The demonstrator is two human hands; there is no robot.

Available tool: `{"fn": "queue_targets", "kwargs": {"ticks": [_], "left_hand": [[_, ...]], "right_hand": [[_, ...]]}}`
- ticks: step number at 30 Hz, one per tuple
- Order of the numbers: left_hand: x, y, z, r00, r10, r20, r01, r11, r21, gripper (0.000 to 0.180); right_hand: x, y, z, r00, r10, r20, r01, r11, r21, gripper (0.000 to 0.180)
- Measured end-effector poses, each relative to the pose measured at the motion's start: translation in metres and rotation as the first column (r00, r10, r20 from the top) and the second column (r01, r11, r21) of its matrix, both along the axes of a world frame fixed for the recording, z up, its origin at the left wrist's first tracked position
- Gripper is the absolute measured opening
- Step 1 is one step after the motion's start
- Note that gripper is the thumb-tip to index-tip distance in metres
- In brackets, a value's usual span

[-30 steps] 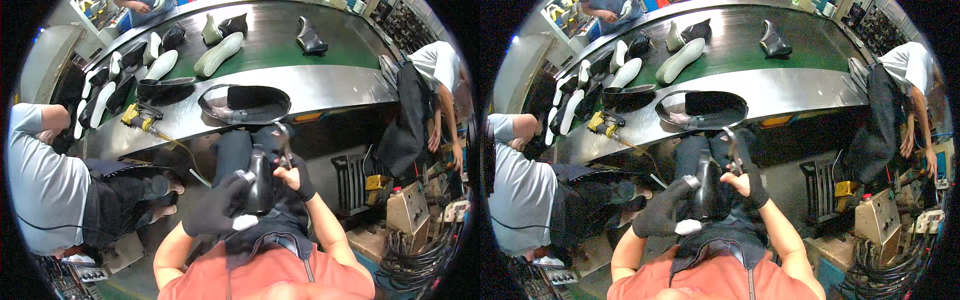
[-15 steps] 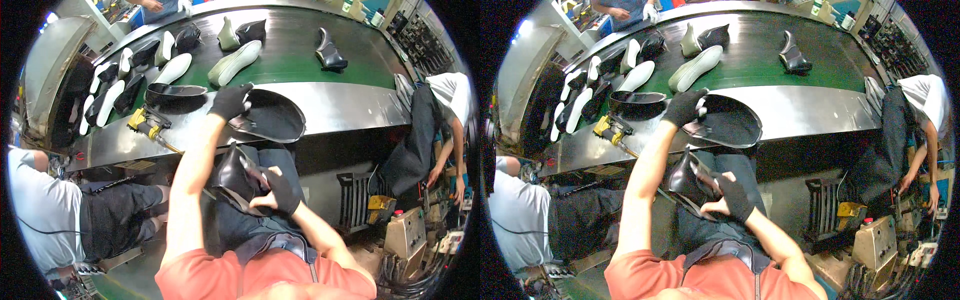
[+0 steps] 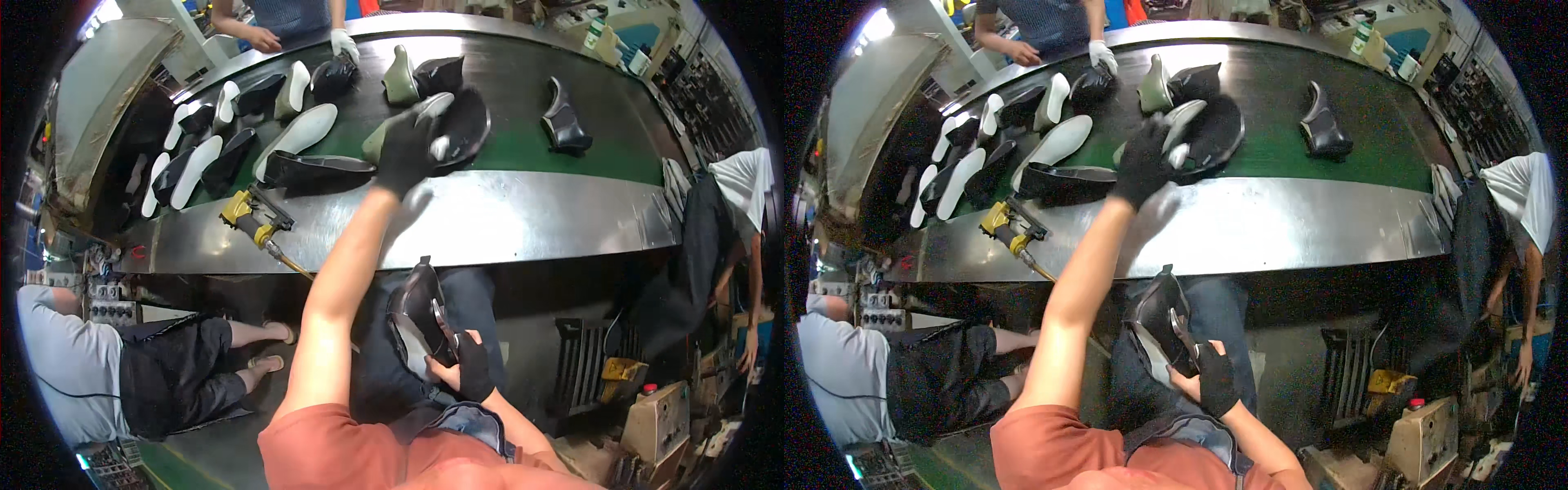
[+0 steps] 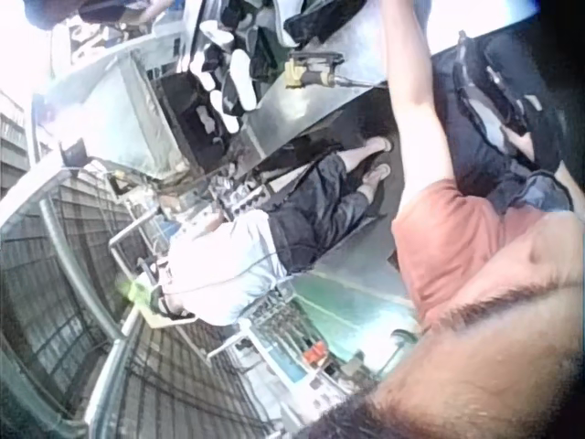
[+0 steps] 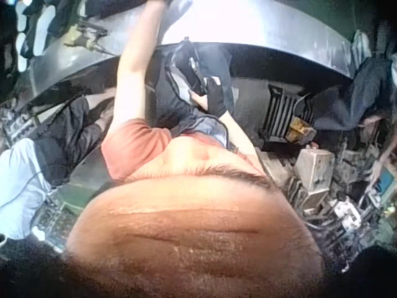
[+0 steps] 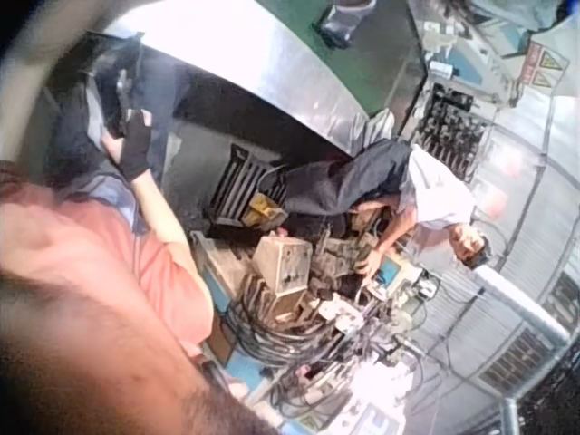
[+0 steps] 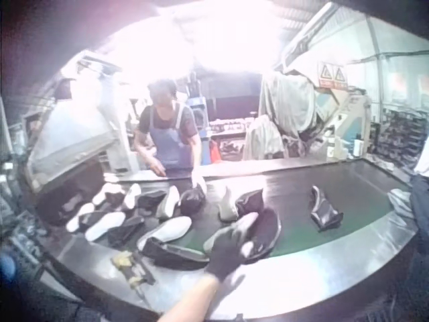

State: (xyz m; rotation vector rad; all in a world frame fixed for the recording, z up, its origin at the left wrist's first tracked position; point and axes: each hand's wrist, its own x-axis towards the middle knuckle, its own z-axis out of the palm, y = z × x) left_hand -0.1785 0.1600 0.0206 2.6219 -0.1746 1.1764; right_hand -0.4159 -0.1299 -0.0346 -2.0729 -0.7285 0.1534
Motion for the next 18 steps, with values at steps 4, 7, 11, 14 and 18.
{"fn": "queue_targets", "kwargs": {"ticks": [4,7,11,14,18], "left_hand": [[-0.124,-0.027,-0.075,0.856,-0.509,-0.087,0.090,0.314,-0.945,0.044],[-0.193,-0.060,-0.105,0.753,-0.649,0.110,-0.116,-0.295,-0.948,0.044],[-0.225,-0.071,-0.080,0.651,-0.729,0.212,0.278,-0.031,-0.960,0.055],[-0.245,-0.084,-0.056,0.730,-0.684,-0.002,0.322,0.346,-0.881,0.045],[-0.303,-0.127,0.025,0.863,-0.480,-0.159,0.149,0.543,-0.826,0.053]], "right_hand": [[-0.004,-0.012,-0.018,0.997,-0.031,-0.070,0.036,0.997,0.071,0.044],[-0.006,-0.019,-0.020,0.984,-0.049,-0.172,0.062,0.996,0.067,0.040],[0.001,-0.029,-0.015,0.970,0.079,-0.230,-0.084,0.996,-0.014,0.056],[0.003,-0.062,-0.048,0.853,0.048,-0.520,0.052,0.983,0.175,0.062],[0.006,-0.045,0.013,0.870,0.092,-0.484,0.025,0.973,0.230,0.058]]}}
